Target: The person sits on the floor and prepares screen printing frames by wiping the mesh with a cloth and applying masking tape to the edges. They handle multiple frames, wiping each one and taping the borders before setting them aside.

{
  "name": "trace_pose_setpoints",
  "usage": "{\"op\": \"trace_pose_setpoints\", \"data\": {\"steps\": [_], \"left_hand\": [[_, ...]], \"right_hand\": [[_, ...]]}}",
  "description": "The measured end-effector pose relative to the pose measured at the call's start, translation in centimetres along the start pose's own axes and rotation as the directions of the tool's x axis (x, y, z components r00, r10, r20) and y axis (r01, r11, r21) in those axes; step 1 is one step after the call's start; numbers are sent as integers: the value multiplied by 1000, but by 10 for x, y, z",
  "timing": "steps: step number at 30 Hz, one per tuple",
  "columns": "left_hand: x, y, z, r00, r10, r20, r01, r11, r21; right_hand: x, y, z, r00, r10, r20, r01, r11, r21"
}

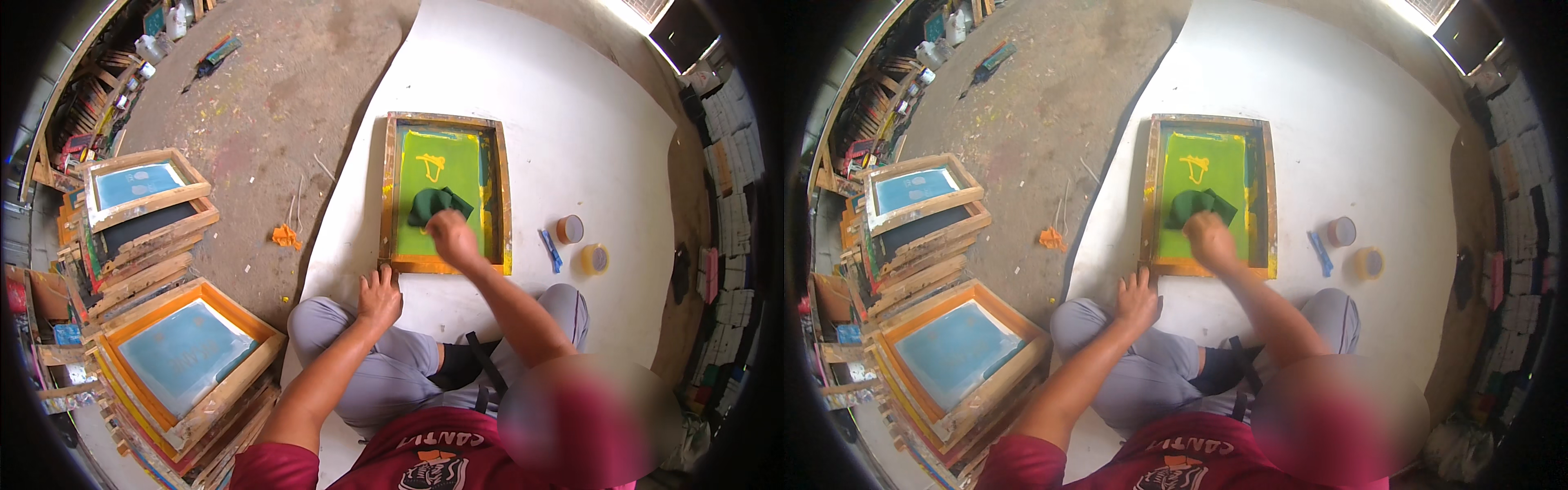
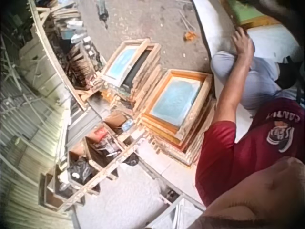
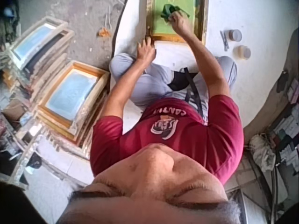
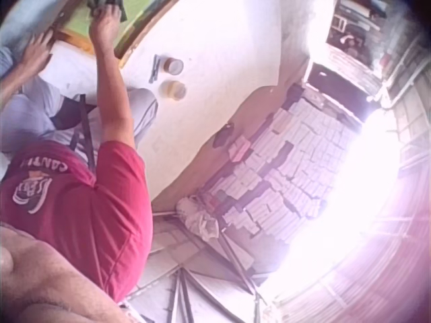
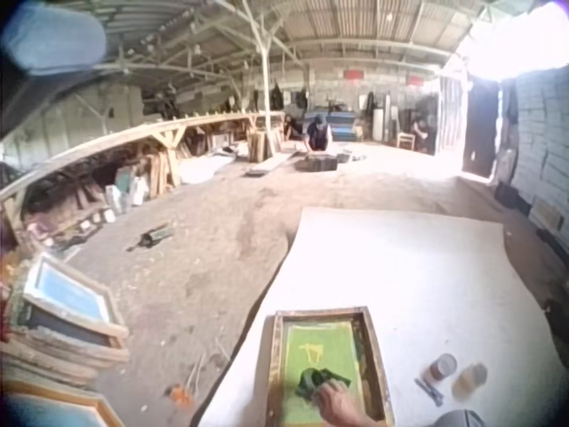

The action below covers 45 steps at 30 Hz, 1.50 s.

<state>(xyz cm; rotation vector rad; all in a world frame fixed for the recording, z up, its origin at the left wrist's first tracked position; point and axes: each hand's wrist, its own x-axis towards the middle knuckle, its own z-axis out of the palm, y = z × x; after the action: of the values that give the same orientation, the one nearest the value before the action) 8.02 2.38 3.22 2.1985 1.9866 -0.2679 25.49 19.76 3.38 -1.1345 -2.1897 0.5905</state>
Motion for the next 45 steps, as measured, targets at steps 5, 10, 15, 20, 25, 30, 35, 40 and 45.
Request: {"op": "trace_pose_setpoints", "data": {"steps": [5, 10, 15, 20, 25, 30, 35, 40, 45], "left_hand": [[-3, -2, -2, 1000, -9, -27, 7, 999, -39], [-2, -1, 1, 998, 2, -68, -3, 1000, -16], [-4, -2, 3, 995, 17, -101, -21, 999, -41], [-4, -4, 8, 992, 21, -122, -24, 999, -23], [-2, -5, 6, 994, 35, -101, -46, 994, -104], [-2, -8, -4, 998, 33, -46, -44, 968, -247], [-4, -12, -13, 998, 11, -67, -33, 945, -327], [-1, -13, -16, 999, -48, 14, 49, 906, -420], [5, -30, 8, 954, -247, -169, 75, 744, -664]], "right_hand": [[-52, -28, 28, 921, -78, 381, 59, 996, 60], [-41, -30, 49, 977, -7, 215, -1, 999, 34], [-37, -30, 61, 929, 141, 342, -141, 990, -27], [-36, -41, 51, 953, 73, 294, -98, 993, 71], [-31, -13, 64, 874, -132, 469, 115, 991, 65], [-31, -9, 84, 870, -22, 492, -20, 997, 79], [-37, 29, 42, 815, -201, 543, 198, 978, 64], [-40, 7, 61, 869, -118, 481, 121, 992, 26], [-33, -17, 82, 896, 42, 442, -105, 987, 119]]}}
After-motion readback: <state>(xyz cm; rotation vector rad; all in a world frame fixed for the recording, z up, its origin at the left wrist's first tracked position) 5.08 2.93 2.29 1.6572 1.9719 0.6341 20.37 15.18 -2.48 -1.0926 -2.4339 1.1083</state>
